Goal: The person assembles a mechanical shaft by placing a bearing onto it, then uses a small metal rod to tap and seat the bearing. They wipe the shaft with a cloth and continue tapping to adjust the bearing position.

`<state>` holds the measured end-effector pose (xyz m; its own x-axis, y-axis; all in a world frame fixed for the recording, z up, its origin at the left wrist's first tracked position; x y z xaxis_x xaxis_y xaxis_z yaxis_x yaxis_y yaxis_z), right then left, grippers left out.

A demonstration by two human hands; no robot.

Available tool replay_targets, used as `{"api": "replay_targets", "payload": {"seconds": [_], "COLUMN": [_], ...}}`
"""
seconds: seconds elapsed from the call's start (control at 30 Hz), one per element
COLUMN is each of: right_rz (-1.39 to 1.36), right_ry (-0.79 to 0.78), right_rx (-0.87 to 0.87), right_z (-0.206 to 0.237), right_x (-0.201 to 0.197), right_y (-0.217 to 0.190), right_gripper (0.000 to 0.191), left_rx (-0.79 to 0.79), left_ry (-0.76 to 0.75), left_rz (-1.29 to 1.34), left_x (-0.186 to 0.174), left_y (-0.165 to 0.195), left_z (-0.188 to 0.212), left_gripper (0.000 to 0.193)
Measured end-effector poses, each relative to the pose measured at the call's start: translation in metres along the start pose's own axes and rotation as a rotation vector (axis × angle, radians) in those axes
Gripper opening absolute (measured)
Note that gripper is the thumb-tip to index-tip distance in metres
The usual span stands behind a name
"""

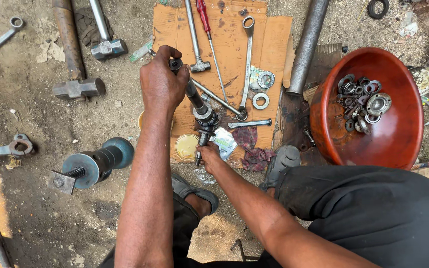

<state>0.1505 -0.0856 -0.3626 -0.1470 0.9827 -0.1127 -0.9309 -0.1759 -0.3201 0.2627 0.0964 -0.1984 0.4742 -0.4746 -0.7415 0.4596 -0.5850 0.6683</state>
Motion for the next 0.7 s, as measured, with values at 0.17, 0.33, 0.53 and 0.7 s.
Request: {"api": "replay_targets", "payload": {"seconds": [0.17,0.33,0.53,0.7], "right_rz": [0.072,0.531,1.017,1.055], "right_ry": [-0.052,-0.073,0.153,0.424], "right_rx": [-0.116,-0.228,-0.632,-0.759], "right_z": [-0.007,-0.032,-0.042,-0.022], "right_x": [-0.026,-0.046,-0.085,-0.142], "right_y": [-0.011,-0.035,-0.067,-0.062], "right_gripper": [0.026,0.035,0.042,0.047], "left_rx": [-0.063,0.049,-0.085,0.006], "left_ry": [0.024,0.156,0.204,0.202], "left_rz": [-0.073,-0.152,-0.075,-0.052], "left_x": [0.004,0.011,-0.018,-0.024], "left_y": [0.011,0.033,0.029,0.033], "left_z": [-0.006,0.013,0.032,0.059], "left_gripper": [0.031,0.024,0.025,0.034]}}
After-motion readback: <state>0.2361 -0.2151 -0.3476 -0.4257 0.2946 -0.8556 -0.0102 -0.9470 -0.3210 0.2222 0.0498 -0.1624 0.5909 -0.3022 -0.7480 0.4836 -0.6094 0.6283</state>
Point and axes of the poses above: each hand's wrist, its own z-axis away from the middle knuckle, its own x-axis out of the palm, y = z × x, the point moved 3 cm from there along -z, towards the middle knuckle, and after that the axes turned 9 degrees about y, right-handed, at the moved point
